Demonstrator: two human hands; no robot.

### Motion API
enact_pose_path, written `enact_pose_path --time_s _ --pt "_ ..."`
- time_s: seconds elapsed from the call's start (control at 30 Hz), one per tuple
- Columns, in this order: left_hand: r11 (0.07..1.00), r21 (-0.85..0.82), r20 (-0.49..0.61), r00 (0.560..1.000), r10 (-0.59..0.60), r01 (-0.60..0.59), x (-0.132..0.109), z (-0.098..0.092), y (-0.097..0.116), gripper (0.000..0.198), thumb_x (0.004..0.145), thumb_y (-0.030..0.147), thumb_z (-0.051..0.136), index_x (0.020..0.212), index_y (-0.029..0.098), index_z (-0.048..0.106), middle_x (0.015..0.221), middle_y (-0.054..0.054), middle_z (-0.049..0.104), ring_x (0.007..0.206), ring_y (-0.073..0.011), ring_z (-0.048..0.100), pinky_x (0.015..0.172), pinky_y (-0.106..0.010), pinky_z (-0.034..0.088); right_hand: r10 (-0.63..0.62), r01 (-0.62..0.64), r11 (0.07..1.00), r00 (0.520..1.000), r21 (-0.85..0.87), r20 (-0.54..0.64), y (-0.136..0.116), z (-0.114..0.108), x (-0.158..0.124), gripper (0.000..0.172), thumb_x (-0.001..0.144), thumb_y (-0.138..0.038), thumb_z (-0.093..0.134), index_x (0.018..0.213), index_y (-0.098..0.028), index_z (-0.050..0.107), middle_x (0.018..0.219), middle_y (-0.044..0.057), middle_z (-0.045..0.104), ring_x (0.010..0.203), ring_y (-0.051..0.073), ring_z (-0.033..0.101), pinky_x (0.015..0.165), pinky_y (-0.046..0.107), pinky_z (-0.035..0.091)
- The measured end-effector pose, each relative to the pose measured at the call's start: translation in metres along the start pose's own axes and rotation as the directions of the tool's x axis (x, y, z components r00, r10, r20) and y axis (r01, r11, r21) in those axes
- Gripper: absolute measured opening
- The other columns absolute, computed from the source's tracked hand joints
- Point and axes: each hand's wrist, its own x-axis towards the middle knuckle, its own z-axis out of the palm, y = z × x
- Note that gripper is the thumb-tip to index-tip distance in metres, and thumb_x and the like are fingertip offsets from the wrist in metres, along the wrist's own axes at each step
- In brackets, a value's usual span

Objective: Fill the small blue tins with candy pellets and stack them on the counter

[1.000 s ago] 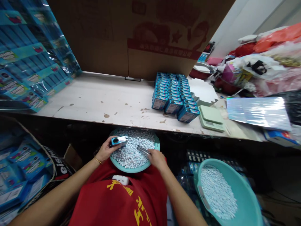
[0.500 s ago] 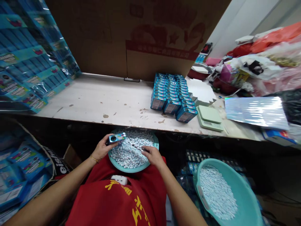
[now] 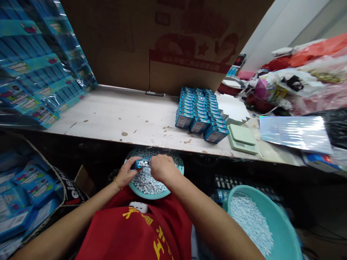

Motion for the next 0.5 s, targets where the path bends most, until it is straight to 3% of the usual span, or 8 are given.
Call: enact_pose_path --time_s 0.1,0.23,0.4,0.5 --pt "0.999 0.031 -0.019 1.0 0.013 -0.012 -0.001 -0.004 -0.001 0.036 0.068 0.017 0.052 0.104 0.02 0.051 0.104 -0.006 0.054 0.099 -0.02 0.049 0.089 -0.037 0.037 -0.038 0.037 0.999 0.999 -0.04 -0.017 -0.005 -0.004 -0.005 0.025 0.074 -0.024 0.044 0.087 -0.016 0.064 0.084 0.015 0.065 0.075 0.025 0.06 0.062 0.032 0.041" --pt "0.991 0.125 -0.006 0.999 0.037 -0.036 -0.002 -0.014 0.004 0.038 0.067 0.013 0.05 0.105 0.022 0.051 0.104 -0.005 0.054 0.099 -0.0204 0.048 0.089 -0.038 0.036 0.014 -0.01 0.998 0.998 0.061 -0.058 0.023 0.002 -0.021 0.028 0.077 -0.032 0.042 0.094 -0.024 0.063 0.089 0.009 0.065 0.08 0.023 0.06 0.066 0.032 0.041" --pt "0.965 0.251 0.054 0.996 0.069 -0.08 0.001 -0.028 0.007 0.042 0.066 0.011 0.049 0.106 0.022 0.051 0.106 -0.005 0.054 0.101 -0.022 0.047 0.09 -0.038 0.036 0.163 -0.131 0.958 0.981 0.255 -0.108 0.072 0.037 -0.031 0.031 0.077 -0.035 0.044 0.105 -0.031 0.058 0.098 0.003 0.064 0.089 0.022 0.057 0.073 0.031 0.041" --pt "0.968 0.249 0.023 0.999 0.04 -0.044 0.003 -0.037 0.009 0.036 0.069 0.016 0.051 0.104 0.021 0.052 0.103 -0.005 0.055 0.097 -0.0218 0.049 0.088 -0.038 0.037 0.179 -0.102 0.903 0.972 0.418 -0.15 0.082 0.06 -0.028 0.032 0.076 -0.035 0.047 0.105 -0.029 0.058 0.098 0.003 0.064 0.089 0.02 0.057 0.075 0.029 0.041"
